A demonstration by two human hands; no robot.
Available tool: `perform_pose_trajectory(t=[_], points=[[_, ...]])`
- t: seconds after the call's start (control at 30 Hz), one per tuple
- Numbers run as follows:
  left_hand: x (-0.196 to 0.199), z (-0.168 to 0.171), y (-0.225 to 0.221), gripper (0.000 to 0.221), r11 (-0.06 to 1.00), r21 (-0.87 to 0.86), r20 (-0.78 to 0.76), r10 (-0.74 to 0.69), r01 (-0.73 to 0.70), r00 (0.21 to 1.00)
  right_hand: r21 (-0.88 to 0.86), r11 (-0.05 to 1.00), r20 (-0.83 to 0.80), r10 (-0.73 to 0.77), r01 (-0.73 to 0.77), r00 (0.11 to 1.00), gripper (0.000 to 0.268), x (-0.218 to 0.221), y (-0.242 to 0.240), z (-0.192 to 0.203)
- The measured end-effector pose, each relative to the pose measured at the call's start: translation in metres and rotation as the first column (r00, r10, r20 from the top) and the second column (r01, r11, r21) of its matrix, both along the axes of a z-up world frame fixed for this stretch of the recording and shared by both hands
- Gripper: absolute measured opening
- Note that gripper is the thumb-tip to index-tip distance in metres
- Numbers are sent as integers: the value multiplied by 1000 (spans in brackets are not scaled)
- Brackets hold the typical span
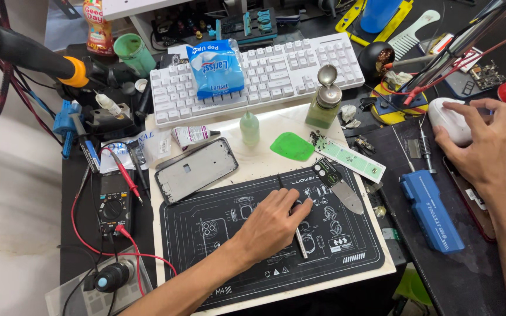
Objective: The person uses a thin metal pry tool to separate the screen and internal components from the back housing of a smartphone on a repair mat.
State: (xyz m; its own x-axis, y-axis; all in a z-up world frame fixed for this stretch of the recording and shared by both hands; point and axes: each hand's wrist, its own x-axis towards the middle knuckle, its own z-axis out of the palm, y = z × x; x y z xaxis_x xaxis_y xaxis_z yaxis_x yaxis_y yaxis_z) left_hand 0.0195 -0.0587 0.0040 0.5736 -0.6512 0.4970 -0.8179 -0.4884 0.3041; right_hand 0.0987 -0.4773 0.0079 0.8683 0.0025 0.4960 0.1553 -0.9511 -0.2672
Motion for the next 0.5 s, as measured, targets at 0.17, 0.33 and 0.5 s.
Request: perform_pose_trajectory(t=[0.17, 0.33, 0.5], points=[[0, -3, 0, 39, 1000, -2, -12, -1, 1, 1000, -116, 992, 29, -42, 45, 999, 39, 0, -6, -4], [0, -7, -1, 39, 1000, 15, -33, 4, -3, 999, -99, 995, 22, 25, -22, 999, 39, 2, -11, -10], [0, -9, 0, 38, 1000, 4, -10, 10, -10, 1000, -12, 1000, 49, -14, 15, 999, 35, 3, -19, -17]])
